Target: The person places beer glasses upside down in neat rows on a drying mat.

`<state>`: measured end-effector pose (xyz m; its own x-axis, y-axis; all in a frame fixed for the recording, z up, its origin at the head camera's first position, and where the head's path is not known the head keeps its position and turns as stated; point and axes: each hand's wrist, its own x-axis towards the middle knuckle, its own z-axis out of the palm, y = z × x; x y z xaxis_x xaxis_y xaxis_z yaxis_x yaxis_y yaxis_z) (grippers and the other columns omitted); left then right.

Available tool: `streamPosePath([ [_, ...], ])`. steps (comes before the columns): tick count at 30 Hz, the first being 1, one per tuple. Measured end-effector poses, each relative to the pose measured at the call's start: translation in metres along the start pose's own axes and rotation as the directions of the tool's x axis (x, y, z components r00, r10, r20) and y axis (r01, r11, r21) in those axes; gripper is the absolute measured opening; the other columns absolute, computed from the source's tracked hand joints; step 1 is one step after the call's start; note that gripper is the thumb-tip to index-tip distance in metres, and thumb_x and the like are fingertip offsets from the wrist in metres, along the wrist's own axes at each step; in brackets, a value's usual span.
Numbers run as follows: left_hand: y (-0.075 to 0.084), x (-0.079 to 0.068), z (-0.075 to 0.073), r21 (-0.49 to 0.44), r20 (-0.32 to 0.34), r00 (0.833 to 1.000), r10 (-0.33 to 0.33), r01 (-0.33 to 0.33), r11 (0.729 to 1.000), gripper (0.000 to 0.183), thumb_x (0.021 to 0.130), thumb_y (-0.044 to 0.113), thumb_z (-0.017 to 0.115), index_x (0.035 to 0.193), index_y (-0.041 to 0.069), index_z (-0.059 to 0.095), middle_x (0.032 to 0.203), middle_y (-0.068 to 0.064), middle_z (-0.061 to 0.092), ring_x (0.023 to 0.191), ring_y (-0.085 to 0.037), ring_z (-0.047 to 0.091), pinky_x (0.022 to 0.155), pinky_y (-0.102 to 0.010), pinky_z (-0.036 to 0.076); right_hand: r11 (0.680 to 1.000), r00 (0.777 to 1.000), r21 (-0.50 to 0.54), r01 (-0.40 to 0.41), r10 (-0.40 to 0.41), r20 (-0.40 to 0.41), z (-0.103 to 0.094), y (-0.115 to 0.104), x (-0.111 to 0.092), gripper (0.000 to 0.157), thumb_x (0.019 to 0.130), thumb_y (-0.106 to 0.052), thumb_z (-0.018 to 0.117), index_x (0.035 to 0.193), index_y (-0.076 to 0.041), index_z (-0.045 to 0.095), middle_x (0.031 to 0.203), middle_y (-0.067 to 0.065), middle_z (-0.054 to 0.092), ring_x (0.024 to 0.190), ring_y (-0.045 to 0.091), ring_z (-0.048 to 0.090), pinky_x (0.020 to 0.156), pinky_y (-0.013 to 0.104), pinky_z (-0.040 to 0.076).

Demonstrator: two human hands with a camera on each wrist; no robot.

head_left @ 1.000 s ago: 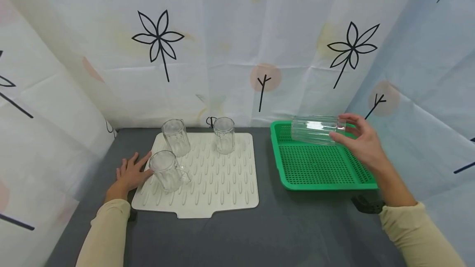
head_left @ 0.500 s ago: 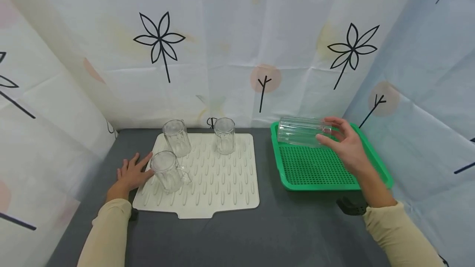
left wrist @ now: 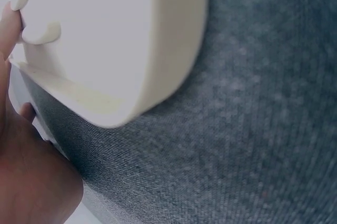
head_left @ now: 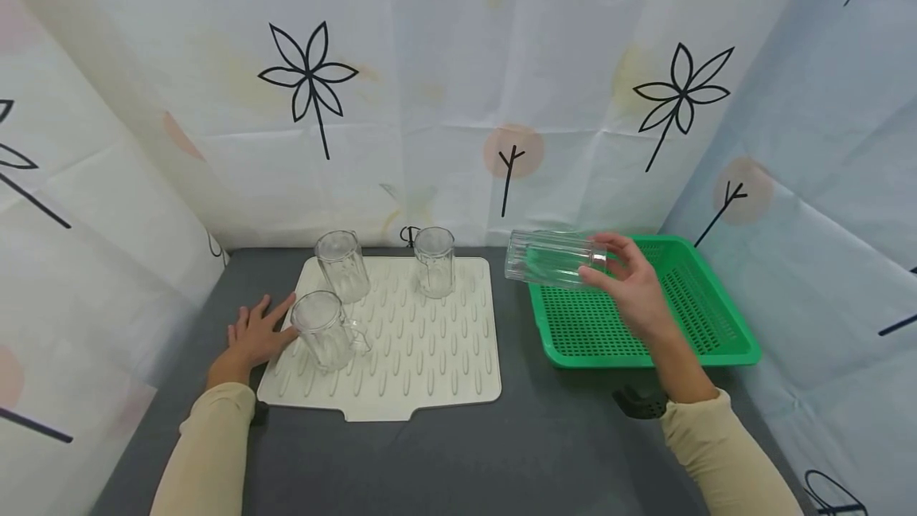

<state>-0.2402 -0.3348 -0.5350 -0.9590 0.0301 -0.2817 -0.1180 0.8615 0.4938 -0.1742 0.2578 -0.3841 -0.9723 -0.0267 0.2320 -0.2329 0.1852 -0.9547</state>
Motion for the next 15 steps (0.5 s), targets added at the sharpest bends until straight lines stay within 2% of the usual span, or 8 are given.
streamPosePath([
  [4, 0.002, -0.001, -0.001, 0.011, 0.008, 1.000, -0.005, 0.005, 1.000, 0.075, 0.103, 0.037, 0.056, 0.164, 0.020, 0.017, 0.168, -0.030, -0.005, 0.149, -0.063, -0.018, 0.116, -0.078, -0.012, 1.000, 1.000, 0.006, -0.020, 0.020, 0.014, 0.009, 0.007, 0.003, 0.046, 0.098, -0.011, 0.069, 0.140, -0.017, 0.050, 0.143, -0.009, 0.049, 0.129, 0.008, 0.051, 0.091, 0.015, 0.055],
  [11, 0.001, 0.002, -0.002, 0.029, 0.002, 1.000, -0.013, 0.013, 0.999, 0.074, 0.103, 0.038, 0.055, 0.165, 0.021, 0.016, 0.168, -0.029, -0.005, 0.149, -0.063, -0.018, 0.117, -0.077, -0.011, 0.999, 0.998, 0.041, -0.025, 0.022, 0.066, 0.028, 0.015, 0.006, 0.053, 0.098, -0.008, 0.068, 0.144, -0.008, 0.044, 0.143, -0.011, 0.049, 0.134, 0.017, 0.049, 0.092, 0.017, 0.056],
  [15, 0.000, 0.002, -0.001, 0.028, 0.010, 1.000, -0.017, 0.017, 0.999, 0.074, 0.103, 0.037, 0.055, 0.165, 0.021, 0.016, 0.168, -0.029, -0.006, 0.149, -0.063, -0.019, 0.117, -0.077, -0.012, 0.999, 0.996, 0.024, -0.032, 0.030, 0.087, 0.042, 0.020, 0.008, 0.056, 0.097, -0.008, 0.069, 0.146, -0.005, 0.043, 0.147, -0.003, 0.048, 0.138, 0.027, 0.048, 0.092, 0.018, 0.056],
])
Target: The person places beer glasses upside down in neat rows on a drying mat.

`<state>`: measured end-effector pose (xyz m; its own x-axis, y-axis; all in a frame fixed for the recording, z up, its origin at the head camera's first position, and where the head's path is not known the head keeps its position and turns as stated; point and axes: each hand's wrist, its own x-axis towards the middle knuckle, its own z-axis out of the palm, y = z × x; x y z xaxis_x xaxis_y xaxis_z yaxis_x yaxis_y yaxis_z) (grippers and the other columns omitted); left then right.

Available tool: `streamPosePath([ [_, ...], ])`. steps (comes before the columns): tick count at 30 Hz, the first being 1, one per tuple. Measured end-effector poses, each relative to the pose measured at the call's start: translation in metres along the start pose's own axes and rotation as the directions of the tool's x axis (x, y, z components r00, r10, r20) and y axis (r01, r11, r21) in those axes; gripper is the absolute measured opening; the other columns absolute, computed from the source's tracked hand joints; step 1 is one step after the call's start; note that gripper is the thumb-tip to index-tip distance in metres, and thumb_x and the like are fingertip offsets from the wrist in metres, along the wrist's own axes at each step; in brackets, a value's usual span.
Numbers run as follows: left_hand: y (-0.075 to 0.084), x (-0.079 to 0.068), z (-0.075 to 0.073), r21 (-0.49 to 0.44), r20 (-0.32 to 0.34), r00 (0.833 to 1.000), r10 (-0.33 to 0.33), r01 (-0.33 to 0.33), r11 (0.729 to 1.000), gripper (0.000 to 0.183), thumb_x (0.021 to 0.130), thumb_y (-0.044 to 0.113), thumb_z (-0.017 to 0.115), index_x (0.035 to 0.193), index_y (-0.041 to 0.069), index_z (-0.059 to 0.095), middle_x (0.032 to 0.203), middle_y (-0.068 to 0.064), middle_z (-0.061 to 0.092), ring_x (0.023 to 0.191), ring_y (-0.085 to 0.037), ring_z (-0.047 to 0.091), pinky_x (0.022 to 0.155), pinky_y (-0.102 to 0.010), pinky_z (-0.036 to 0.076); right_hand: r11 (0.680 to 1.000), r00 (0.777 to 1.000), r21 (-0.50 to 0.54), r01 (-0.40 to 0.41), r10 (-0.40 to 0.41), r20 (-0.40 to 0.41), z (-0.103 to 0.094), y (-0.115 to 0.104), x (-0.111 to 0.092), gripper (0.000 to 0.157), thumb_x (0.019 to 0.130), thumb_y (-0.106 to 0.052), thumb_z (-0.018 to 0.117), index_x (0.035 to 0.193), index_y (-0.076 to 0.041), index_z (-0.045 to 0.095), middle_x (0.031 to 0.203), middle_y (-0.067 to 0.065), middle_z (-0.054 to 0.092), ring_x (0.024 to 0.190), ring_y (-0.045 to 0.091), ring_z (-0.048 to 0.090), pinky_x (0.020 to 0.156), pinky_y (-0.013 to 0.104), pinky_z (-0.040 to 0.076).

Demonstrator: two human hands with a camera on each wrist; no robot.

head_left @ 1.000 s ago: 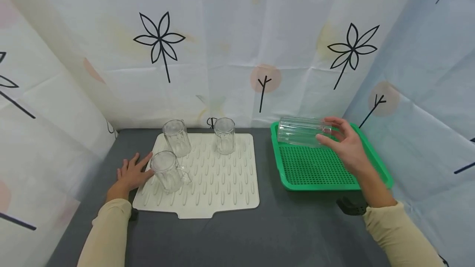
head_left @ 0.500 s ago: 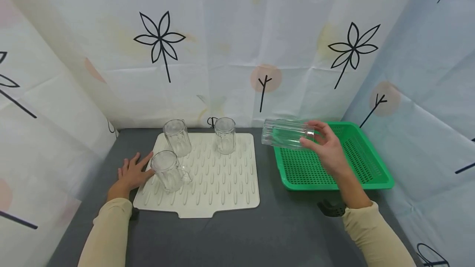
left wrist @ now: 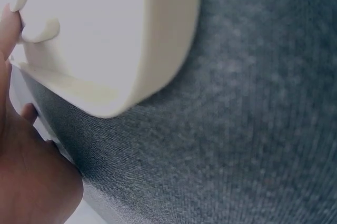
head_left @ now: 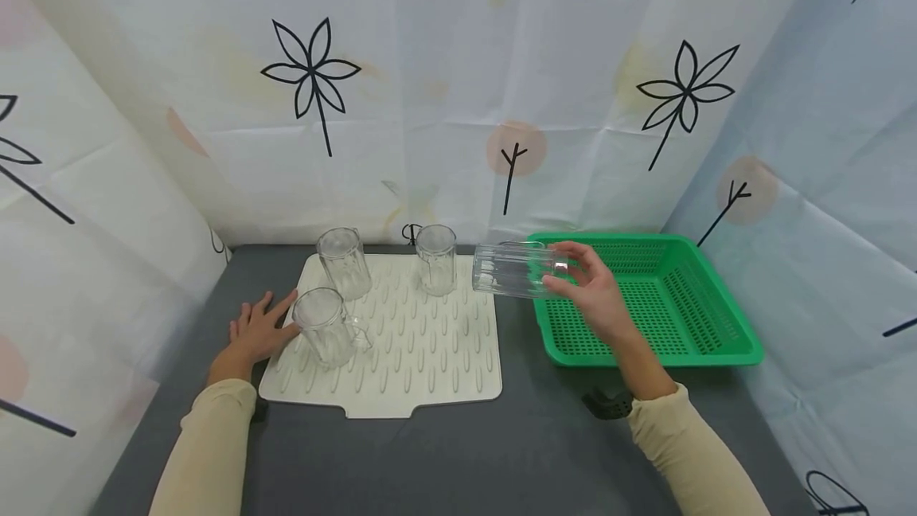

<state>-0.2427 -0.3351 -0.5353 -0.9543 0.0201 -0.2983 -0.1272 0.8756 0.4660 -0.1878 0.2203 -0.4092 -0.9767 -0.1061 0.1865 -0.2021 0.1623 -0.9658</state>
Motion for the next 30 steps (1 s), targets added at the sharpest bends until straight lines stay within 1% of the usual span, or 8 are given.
streamPosePath([
  [6, -0.001, 0.001, 0.000, -0.005, 0.002, 1.000, 0.004, -0.004, 1.000, 0.075, 0.103, 0.038, 0.054, 0.165, 0.021, 0.015, 0.168, -0.029, -0.006, 0.149, -0.063, -0.019, 0.116, -0.077, -0.012, 1.000, 1.000, 0.013, -0.019, 0.018, 0.023, 0.016, 0.008, 0.004, 0.058, 0.096, -0.004, 0.068, 0.148, -0.004, 0.041, 0.155, 0.011, 0.042, 0.146, 0.037, 0.041, 0.093, 0.016, 0.054],
  [8, 0.000, 0.000, -0.001, 0.005, -0.003, 1.000, 0.007, -0.007, 1.000, 0.074, 0.103, 0.037, 0.054, 0.164, 0.020, 0.016, 0.168, -0.030, -0.005, 0.149, -0.063, -0.017, 0.116, -0.078, -0.011, 0.999, 0.999, 0.023, -0.028, 0.027, 0.025, 0.021, 0.009, 0.005, 0.058, 0.096, -0.004, 0.068, 0.148, -0.005, 0.042, 0.156, 0.011, 0.042, 0.147, 0.035, 0.040, 0.097, 0.021, 0.054],
  [13, 0.002, -0.002, -0.003, 0.023, -0.011, 1.000, 0.016, -0.015, 1.000, 0.074, 0.103, 0.036, 0.054, 0.164, 0.020, 0.016, 0.167, -0.031, -0.003, 0.149, -0.064, -0.014, 0.116, -0.078, -0.009, 0.998, 0.999, 0.049, -0.037, 0.035, 0.033, 0.031, 0.012, 0.008, 0.058, 0.096, -0.004, 0.069, 0.147, -0.005, 0.043, 0.155, 0.009, 0.043, 0.151, 0.033, 0.037, 0.116, 0.042, 0.045],
  [18, 0.003, -0.002, -0.001, 0.010, -0.005, 1.000, 0.017, -0.017, 1.000, 0.074, 0.103, 0.036, 0.053, 0.164, 0.020, 0.016, 0.167, -0.030, -0.004, 0.149, -0.064, -0.015, 0.116, -0.078, -0.009, 0.994, 0.998, 0.093, -0.049, 0.044, 0.051, 0.040, 0.017, 0.012, 0.056, 0.095, -0.003, 0.068, 0.146, -0.006, 0.043, 0.153, 0.009, 0.045, 0.148, 0.033, 0.040, 0.109, 0.034, 0.049],
  [20, 0.002, -0.002, -0.001, 0.010, -0.006, 1.000, 0.013, -0.013, 1.000, 0.074, 0.103, 0.037, 0.053, 0.164, 0.020, 0.016, 0.167, -0.030, -0.004, 0.149, -0.064, -0.015, 0.116, -0.078, -0.009, 0.994, 0.998, 0.104, -0.041, 0.036, 0.058, 0.045, 0.018, 0.013, 0.056, 0.095, -0.002, 0.068, 0.146, -0.004, 0.043, 0.153, 0.012, 0.045, 0.148, 0.034, 0.040, 0.113, 0.034, 0.045],
  [25, 0.003, -0.004, -0.002, 0.007, -0.009, 1.000, 0.011, -0.011, 1.000, 0.074, 0.103, 0.038, 0.053, 0.165, 0.020, 0.017, 0.167, -0.030, -0.003, 0.150, -0.063, -0.015, 0.117, -0.078, -0.009, 0.992, 0.997, 0.122, -0.025, 0.016, 0.073, 0.057, 0.021, 0.014, 0.057, 0.095, 0.001, 0.067, 0.146, 0.000, 0.042, 0.155, 0.021, 0.042, 0.151, 0.038, 0.033, 0.127, 0.053, 0.025],
  [28, 0.004, -0.003, -0.003, 0.004, -0.009, 1.000, 0.011, -0.011, 1.000, 0.074, 0.103, 0.039, 0.053, 0.164, 0.020, 0.017, 0.167, -0.030, -0.002, 0.150, -0.063, -0.014, 0.117, -0.078, -0.008, 0.990, 0.996, 0.142, -0.028, 0.016, 0.083, 0.064, 0.022, 0.015, 0.057, 0.094, 0.003, 0.067, 0.146, 0.000, 0.042, 0.155, 0.022, 0.042, 0.151, 0.038, 0.034, 0.126, 0.055, 0.027],
  [30, 0.002, -0.001, -0.003, 0.002, -0.013, 1.000, 0.015, -0.015, 1.000, 0.074, 0.103, 0.040, 0.053, 0.164, 0.020, 0.018, 0.167, -0.031, -0.002, 0.150, -0.064, -0.013, 0.116, -0.079, -0.007, 0.988, 0.995, 0.152, -0.025, 0.010, 0.098, 0.068, 0.022, 0.015, 0.057, 0.094, 0.003, 0.066, 0.146, 0.001, 0.042, 0.155, 0.022, 0.041, 0.149, 0.040, 0.036, 0.120, 0.045, 0.040],
])
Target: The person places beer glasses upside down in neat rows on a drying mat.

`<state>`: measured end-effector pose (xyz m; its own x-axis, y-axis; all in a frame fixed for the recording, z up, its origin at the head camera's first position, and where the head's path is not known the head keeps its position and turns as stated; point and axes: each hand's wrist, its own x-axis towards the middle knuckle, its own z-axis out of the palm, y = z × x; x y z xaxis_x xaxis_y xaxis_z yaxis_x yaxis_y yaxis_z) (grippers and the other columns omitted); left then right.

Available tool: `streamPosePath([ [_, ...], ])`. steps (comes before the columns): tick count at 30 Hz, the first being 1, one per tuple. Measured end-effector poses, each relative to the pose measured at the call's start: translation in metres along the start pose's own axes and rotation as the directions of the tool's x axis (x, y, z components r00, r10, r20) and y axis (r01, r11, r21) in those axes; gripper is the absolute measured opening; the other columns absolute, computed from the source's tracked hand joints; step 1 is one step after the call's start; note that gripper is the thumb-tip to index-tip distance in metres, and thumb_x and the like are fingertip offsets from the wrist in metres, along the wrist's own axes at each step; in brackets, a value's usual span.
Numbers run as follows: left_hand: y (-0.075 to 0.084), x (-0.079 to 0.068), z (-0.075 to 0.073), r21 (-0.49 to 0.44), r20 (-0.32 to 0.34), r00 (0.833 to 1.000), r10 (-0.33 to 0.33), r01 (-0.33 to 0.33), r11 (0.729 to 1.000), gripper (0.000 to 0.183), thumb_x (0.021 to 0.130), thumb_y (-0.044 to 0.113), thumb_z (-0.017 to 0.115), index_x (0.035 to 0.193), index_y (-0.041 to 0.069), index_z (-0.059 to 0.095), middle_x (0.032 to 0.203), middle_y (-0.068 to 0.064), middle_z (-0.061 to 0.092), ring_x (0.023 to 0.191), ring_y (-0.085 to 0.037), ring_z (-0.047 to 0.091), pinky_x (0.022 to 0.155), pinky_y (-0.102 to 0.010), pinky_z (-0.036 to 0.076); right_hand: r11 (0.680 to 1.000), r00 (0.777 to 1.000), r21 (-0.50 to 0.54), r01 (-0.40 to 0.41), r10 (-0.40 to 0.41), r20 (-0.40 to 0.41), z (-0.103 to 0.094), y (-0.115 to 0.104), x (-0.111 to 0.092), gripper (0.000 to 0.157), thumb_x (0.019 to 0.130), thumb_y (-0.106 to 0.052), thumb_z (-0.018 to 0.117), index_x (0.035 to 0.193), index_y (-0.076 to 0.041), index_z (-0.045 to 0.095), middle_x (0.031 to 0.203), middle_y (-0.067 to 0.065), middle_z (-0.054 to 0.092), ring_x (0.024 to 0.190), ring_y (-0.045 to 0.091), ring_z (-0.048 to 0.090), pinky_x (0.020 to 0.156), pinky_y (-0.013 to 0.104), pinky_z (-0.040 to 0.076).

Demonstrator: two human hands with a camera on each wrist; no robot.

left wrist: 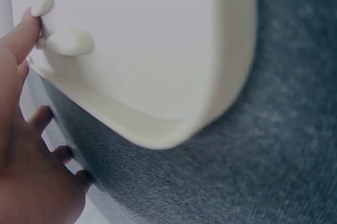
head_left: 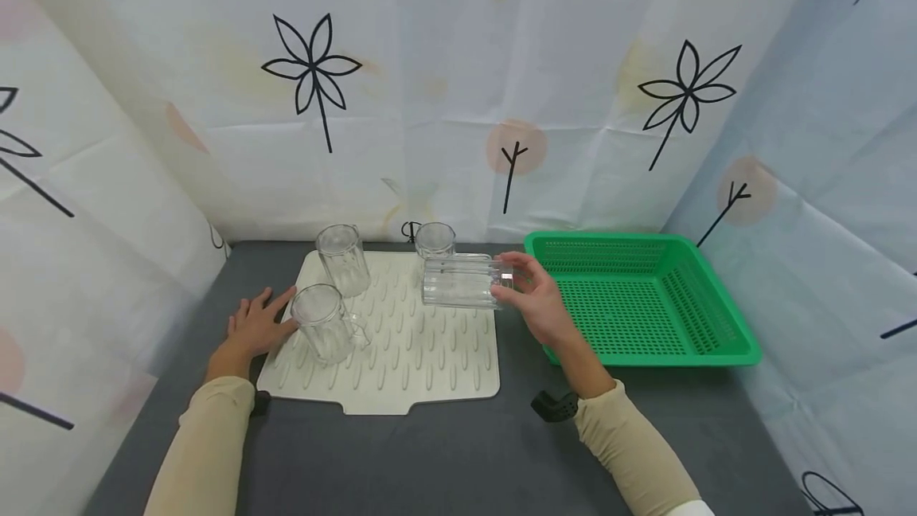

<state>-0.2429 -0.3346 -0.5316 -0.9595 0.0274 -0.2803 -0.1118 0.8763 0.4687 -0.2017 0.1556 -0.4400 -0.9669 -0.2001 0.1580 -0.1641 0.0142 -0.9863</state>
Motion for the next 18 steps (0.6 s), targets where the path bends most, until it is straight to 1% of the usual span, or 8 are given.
streamPosePath([
  [2, -0.001, 0.003, 0.000, 0.003, -0.005, 1.000, 0.006, -0.006, 1.000, 0.074, 0.102, 0.040, 0.054, 0.164, 0.018, 0.020, 0.167, -0.031, 0.000, 0.149, -0.065, -0.011, 0.115, -0.080, -0.004, 1.000, 1.000, 0.004, 0.004, -0.004, 0.015, 0.003, 0.000, 0.000, 0.057, 0.094, 0.002, 0.066, 0.146, 0.001, 0.042, 0.156, 0.021, 0.041, 0.148, 0.041, 0.038, 0.109, 0.033, 0.050],
  [4, -0.005, 0.007, -0.001, 0.025, -0.022, 1.000, 0.016, -0.015, 1.000, 0.074, 0.102, 0.041, 0.054, 0.164, 0.017, 0.021, 0.166, -0.033, 0.004, 0.148, -0.066, -0.004, 0.114, -0.082, 0.003, 1.000, 1.000, 0.003, 0.008, -0.008, 0.029, 0.005, 0.001, -0.001, 0.057, 0.095, 0.002, 0.066, 0.146, 0.001, 0.042, 0.156, 0.021, 0.040, 0.147, 0.042, 0.040, 0.097, 0.022, 0.053],
  [5, -0.006, 0.009, -0.001, 0.038, -0.034, 0.999, 0.022, -0.021, 0.999, 0.074, 0.102, 0.041, 0.054, 0.163, 0.016, 0.022, 0.165, -0.034, 0.008, 0.147, -0.068, 0.000, 0.113, -0.083, 0.007, 1.000, 0.999, 0.006, 0.012, -0.012, 0.037, 0.007, 0.002, -0.001, 0.057, 0.095, 0.003, 0.066, 0.146, 0.001, 0.041, 0.156, 0.021, 0.040, 0.147, 0.042, 0.039, 0.094, 0.019, 0.053],
  [7, -0.007, 0.011, -0.004, 0.047, -0.055, 0.998, 0.019, -0.017, 0.999, 0.074, 0.102, 0.041, 0.054, 0.163, 0.013, 0.023, 0.163, -0.036, 0.014, 0.145, -0.069, 0.009, 0.110, -0.084, 0.016, 1.000, 0.999, 0.002, 0.017, -0.017, 0.036, 0.009, 0.003, -0.001, 0.057, 0.094, 0.003, 0.067, 0.145, 0.001, 0.042, 0.155, 0.022, 0.041, 0.146, 0.042, 0.040, 0.094, 0.019, 0.053],
  [9, -0.006, 0.011, -0.008, 0.041, -0.085, 0.996, 0.017, -0.013, 0.999, 0.075, 0.103, 0.043, 0.052, 0.162, 0.010, 0.022, 0.160, -0.039, 0.018, 0.143, -0.070, 0.015, 0.109, -0.083, 0.021, 1.000, 1.000, 0.000, 0.013, -0.013, 0.028, 0.011, 0.004, -0.001, 0.058, 0.093, 0.003, 0.068, 0.145, 0.001, 0.044, 0.154, 0.021, 0.042, 0.144, 0.042, 0.042, 0.094, 0.019, 0.053],
  [12, 0.001, 0.006, -0.019, -0.021, -0.128, 0.992, 0.005, -0.007, 1.000, 0.076, 0.105, 0.043, 0.051, 0.163, 0.005, 0.018, 0.159, -0.042, 0.021, 0.142, -0.069, 0.017, 0.110, -0.081, 0.023, 1.000, 1.000, -0.004, 0.007, -0.007, 0.020, 0.015, 0.007, 0.000, 0.058, 0.091, 0.002, 0.070, 0.144, 0.000, 0.045, 0.152, 0.021, 0.045, 0.142, 0.041, 0.045, 0.093, 0.019, 0.053],
  [15, 0.010, -0.002, -0.031, -0.072, -0.180, 0.984, 0.010, -0.024, 0.997, 0.077, 0.106, 0.043, 0.049, 0.162, 0.002, 0.016, 0.157, -0.041, 0.026, 0.141, -0.066, 0.022, 0.110, -0.078, 0.027, 1.000, 1.000, -0.007, -0.002, 0.002, 0.019, 0.019, 0.009, 0.000, 0.058, 0.091, 0.002, 0.071, 0.143, 0.000, 0.045, 0.151, 0.021, 0.045, 0.142, 0.042, 0.044, 0.094, 0.019, 0.053],
  [18, 0.021, -0.010, -0.046, -0.096, -0.243, 0.970, 0.026, -0.051, 0.994, 0.077, 0.107, 0.045, 0.046, 0.162, 0.001, 0.015, 0.154, -0.039, 0.032, 0.139, -0.064, 0.029, 0.108, -0.076, 0.031, 1.000, 1.000, -0.008, -0.007, 0.007, 0.023, 0.024, 0.010, -0.001, 0.058, 0.091, 0.001, 0.071, 0.143, 0.000, 0.045, 0.152, 0.021, 0.045, 0.144, 0.043, 0.044, 0.095, 0.020, 0.054],
])
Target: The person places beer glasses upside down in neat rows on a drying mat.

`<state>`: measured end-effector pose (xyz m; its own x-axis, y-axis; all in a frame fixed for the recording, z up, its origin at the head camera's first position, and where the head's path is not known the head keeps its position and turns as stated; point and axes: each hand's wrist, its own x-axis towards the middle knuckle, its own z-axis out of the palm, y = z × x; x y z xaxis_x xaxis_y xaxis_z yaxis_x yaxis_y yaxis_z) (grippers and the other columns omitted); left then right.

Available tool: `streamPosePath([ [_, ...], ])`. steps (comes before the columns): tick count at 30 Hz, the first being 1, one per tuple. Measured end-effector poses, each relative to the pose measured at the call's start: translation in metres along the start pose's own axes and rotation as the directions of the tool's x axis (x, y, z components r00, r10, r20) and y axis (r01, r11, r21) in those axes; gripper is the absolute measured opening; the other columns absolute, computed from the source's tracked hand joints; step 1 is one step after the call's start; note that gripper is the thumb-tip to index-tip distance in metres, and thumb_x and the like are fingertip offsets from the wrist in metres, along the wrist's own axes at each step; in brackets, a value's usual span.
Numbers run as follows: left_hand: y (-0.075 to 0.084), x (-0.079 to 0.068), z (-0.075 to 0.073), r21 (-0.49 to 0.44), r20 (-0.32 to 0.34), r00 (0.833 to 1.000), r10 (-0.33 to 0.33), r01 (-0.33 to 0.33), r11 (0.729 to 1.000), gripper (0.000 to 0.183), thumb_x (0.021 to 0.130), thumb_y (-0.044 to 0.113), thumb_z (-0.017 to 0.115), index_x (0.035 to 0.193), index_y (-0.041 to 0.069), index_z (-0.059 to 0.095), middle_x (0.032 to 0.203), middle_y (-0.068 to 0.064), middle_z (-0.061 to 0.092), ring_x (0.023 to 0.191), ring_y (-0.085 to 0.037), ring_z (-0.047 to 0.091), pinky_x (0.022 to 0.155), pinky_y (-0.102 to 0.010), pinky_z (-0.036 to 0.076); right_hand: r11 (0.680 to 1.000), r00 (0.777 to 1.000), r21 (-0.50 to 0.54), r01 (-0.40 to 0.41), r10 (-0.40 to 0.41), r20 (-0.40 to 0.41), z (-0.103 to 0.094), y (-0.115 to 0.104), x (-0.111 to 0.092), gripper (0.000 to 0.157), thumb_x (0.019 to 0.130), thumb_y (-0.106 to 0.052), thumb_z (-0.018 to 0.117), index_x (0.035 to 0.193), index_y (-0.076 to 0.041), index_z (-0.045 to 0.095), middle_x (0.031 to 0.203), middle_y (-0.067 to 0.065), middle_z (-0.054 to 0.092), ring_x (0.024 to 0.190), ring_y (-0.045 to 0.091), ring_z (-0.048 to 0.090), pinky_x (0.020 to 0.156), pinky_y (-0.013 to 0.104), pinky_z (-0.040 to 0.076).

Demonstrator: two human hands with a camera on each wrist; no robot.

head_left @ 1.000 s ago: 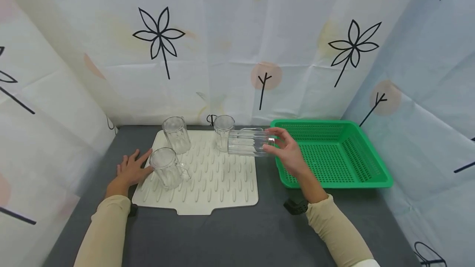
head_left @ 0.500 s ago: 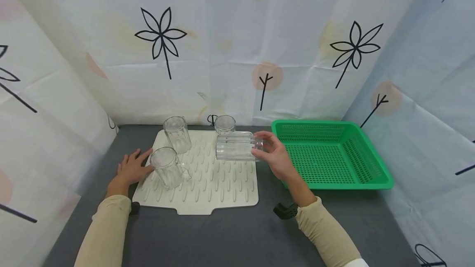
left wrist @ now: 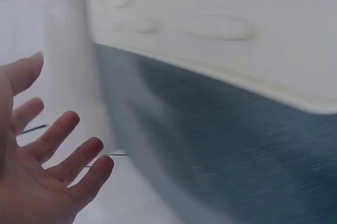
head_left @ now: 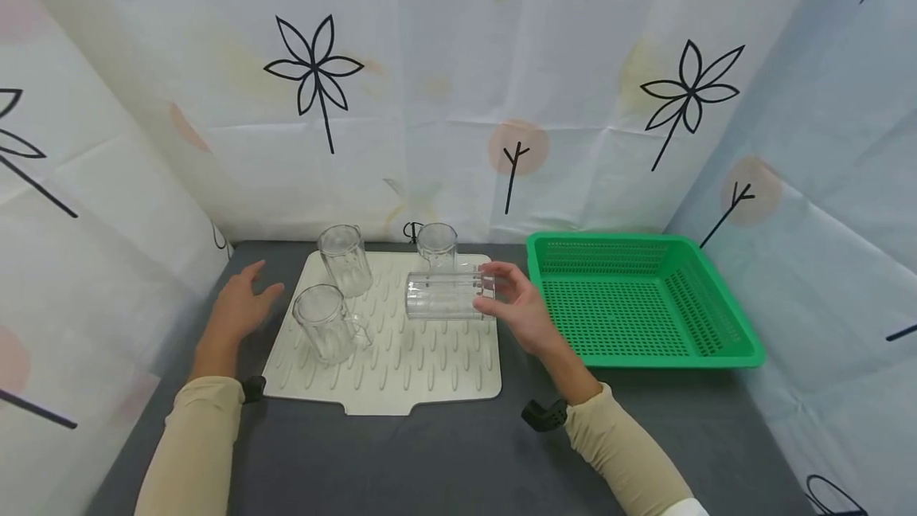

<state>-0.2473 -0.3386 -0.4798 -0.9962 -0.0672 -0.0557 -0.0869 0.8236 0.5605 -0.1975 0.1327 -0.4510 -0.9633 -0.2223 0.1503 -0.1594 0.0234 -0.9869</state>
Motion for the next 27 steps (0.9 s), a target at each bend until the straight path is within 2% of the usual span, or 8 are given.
streamPosePath([
  [5, 0.025, -0.005, -0.025, -0.037, -0.116, 0.992, 0.045, -0.050, 0.998, 0.074, 0.108, 0.046, 0.044, 0.163, 0.003, 0.018, 0.153, -0.035, 0.038, 0.139, -0.060, 0.034, 0.107, -0.074, 0.033, 1.000, 1.000, 0.007, 0.000, -0.001, 0.009, 0.005, 0.000, -0.002, 0.058, 0.092, 0.001, 0.070, 0.144, 0.001, 0.044, 0.154, 0.022, 0.044, 0.144, 0.045, 0.042, 0.094, 0.020, 0.054],
  [9, 0.050, -0.011, -0.040, -0.037, -0.199, 0.972, 0.124, -0.133, 0.990, 0.071, 0.107, 0.044, 0.046, 0.162, 0.005, 0.024, 0.152, -0.033, 0.042, 0.139, -0.057, 0.037, 0.109, -0.071, 0.032, 1.000, 1.000, 0.028, 0.005, -0.005, 0.012, 0.008, 0.000, -0.002, 0.058, 0.092, 0.002, 0.069, 0.144, 0.002, 0.043, 0.154, 0.024, 0.042, 0.144, 0.046, 0.042, 0.093, 0.019, 0.054],
  [12, 0.073, -0.020, -0.048, -0.020, -0.230, 0.955, 0.187, -0.197, 0.980, 0.069, 0.107, 0.043, 0.048, 0.161, 0.006, 0.027, 0.151, -0.032, 0.045, 0.140, -0.055, 0.038, 0.110, -0.070, 0.031, 0.999, 1.000, 0.038, 0.003, -0.003, 0.010, 0.009, 0.001, -0.002, 0.058, 0.092, 0.001, 0.070, 0.144, 0.001, 0.043, 0.154, 0.023, 0.042, 0.144, 0.046, 0.042, 0.092, 0.019, 0.054],
  [15, 0.097, -0.031, -0.053, -0.013, -0.234, 0.940, 0.250, -0.260, 0.966, 0.066, 0.107, 0.040, 0.051, 0.161, 0.008, 0.030, 0.151, -0.030, 0.046, 0.142, -0.052, 0.037, 0.110, -0.070, 0.031, 0.999, 1.000, 0.036, 0.002, -0.002, 0.014, 0.009, 0.004, -0.002, 0.057, 0.093, 0.000, 0.069, 0.144, 0.000, 0.043, 0.154, 0.022, 0.042, 0.143, 0.044, 0.043, 0.093, 0.019, 0.054],
  [18, 0.119, -0.042, -0.055, -0.010, -0.221, 0.923, 0.315, -0.325, 0.946, 0.065, 0.106, 0.038, 0.053, 0.161, 0.011, 0.031, 0.151, -0.028, 0.046, 0.143, -0.051, 0.037, 0.110, -0.069, 0.032, 1.000, 1.000, 0.029, 0.009, -0.009, 0.017, 0.011, 0.006, -0.002, 0.056, 0.095, 0.000, 0.068, 0.144, 0.001, 0.042, 0.154, 0.023, 0.041, 0.143, 0.043, 0.043, 0.094, 0.021, 0.054],
  [22, 0.142, -0.054, -0.049, 0.027, -0.201, 0.878, 0.434, -0.438, 0.899, 0.063, 0.104, 0.034, 0.059, 0.159, 0.012, 0.036, 0.149, -0.025, 0.048, 0.141, -0.048, 0.041, 0.109, -0.067, 0.035, 0.999, 1.000, 0.033, 0.004, -0.004, 0.002, 0.013, 0.008, -0.002, 0.055, 0.095, 0.002, 0.067, 0.144, 0.001, 0.042, 0.154, 0.022, 0.042, 0.143, 0.042, 0.044, 0.095, 0.021, 0.054],
  [25, 0.153, -0.059, -0.038, 0.062, -0.181, 0.840, 0.512, -0.510, 0.858, 0.063, 0.102, 0.032, 0.063, 0.158, 0.014, 0.039, 0.149, -0.021, 0.049, 0.139, -0.045, 0.044, 0.109, -0.065, 0.039, 0.999, 1.000, 0.050, -0.008, 0.009, -0.011, 0.016, 0.008, -0.003, 0.056, 0.094, 0.002, 0.068, 0.144, 0.000, 0.043, 0.154, 0.021, 0.042, 0.144, 0.041, 0.044, 0.095, 0.020, 0.054],
  [27, 0.159, -0.061, -0.031, 0.072, -0.159, 0.824, 0.545, -0.540, 0.838, 0.063, 0.102, 0.033, 0.064, 0.158, 0.017, 0.039, 0.149, -0.018, 0.049, 0.139, -0.043, 0.045, 0.108, -0.063, 0.041, 0.998, 1.000, 0.060, -0.011, 0.012, -0.011, 0.018, 0.007, -0.003, 0.056, 0.093, 0.001, 0.068, 0.143, 0.000, 0.042, 0.154, 0.021, 0.042, 0.144, 0.042, 0.044, 0.095, 0.019, 0.054],
])
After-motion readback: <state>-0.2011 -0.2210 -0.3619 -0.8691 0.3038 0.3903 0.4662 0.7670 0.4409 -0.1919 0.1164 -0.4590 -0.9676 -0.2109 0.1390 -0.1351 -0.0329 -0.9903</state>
